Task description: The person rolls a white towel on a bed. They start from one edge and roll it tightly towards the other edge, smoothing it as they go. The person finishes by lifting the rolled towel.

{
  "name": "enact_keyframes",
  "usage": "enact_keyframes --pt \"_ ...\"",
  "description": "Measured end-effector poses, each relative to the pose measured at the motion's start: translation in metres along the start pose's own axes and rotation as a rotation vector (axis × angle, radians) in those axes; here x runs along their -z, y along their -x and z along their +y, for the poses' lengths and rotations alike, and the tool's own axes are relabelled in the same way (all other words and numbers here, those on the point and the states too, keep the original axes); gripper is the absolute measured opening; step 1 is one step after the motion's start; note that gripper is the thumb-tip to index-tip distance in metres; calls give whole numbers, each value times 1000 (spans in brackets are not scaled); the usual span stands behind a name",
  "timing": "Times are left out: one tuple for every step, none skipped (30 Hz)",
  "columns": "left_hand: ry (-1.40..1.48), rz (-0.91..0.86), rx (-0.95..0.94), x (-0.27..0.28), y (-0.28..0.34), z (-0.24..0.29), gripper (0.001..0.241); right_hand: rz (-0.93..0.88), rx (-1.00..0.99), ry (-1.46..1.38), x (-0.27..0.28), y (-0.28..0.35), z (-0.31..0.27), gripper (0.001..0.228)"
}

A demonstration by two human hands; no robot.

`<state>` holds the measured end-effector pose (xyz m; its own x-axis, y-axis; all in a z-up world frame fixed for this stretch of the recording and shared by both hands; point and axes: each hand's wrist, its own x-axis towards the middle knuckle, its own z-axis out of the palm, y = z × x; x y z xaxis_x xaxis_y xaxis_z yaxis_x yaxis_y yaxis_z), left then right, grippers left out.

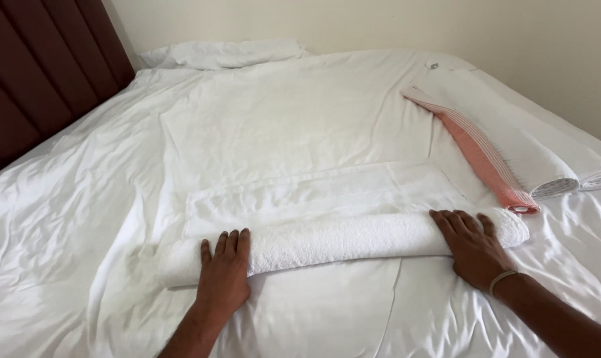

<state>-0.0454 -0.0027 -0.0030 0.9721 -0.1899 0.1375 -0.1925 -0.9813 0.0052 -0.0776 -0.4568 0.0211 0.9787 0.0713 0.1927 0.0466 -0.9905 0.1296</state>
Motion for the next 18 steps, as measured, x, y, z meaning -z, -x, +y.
enact_keyframes --pt "-5 1 -1 -4 2 -1 95 2 -1 -5 2 1 0 96" --pt "-22 46 -4 -9 3 -1 90 -2 15 -28 5 2 1 96" --pt "-38 91 -7 -12 5 -2 84 -6 31 -52 9 4 2 95" --pt "-41 99 -9 -12 8 -3 84 2 28 -52 9 5 8 95" --pt "-22 152 -42 -11 12 -5 80 -15 51 -77 9 6 15 89" --pt "-3 206 -72 -10 15 -7 75 -31 77 -102 10 5 20 84" --pt "-8 214 -71 0 21 -7 75 -22 78 -103 16 4 22 84" --pt "-36 157 -79 8 30 -6 78 -97 82 -94 20 6 24 82" --pt "-64 100 -87 15 38 -5 80 -172 86 -85 24 8 26 81" --pt "-62 102 -90 18 44 -3 80 -172 82 -83 30 12 27 81" --pt "-48 68 -87 22 51 0 83 -221 79 -92 37 17 28 80" --pt "-34 37 -84 27 56 1 86 -268 75 -99 44 21 29 79" --pt "-32 42 -88 26 60 0 86 -264 71 -96 48 24 29 79" --pt "-15 42 -95 25 65 -2 87 -315 66 -90 52 28 29 78" --pt "2 42 -102 23 70 -5 87 -366 60 -84 56 31 29 77" --pt "3 42 -102 26 73 -6 87 -366 60 -83 53 32 34 77" --pt "-2 -13 -93 27 77 -7 85 -385 60 -97 50 32 39 80" --pt "-6 -72 -80 28 82 -9 83 -407 65 -112 45 31 42 83"
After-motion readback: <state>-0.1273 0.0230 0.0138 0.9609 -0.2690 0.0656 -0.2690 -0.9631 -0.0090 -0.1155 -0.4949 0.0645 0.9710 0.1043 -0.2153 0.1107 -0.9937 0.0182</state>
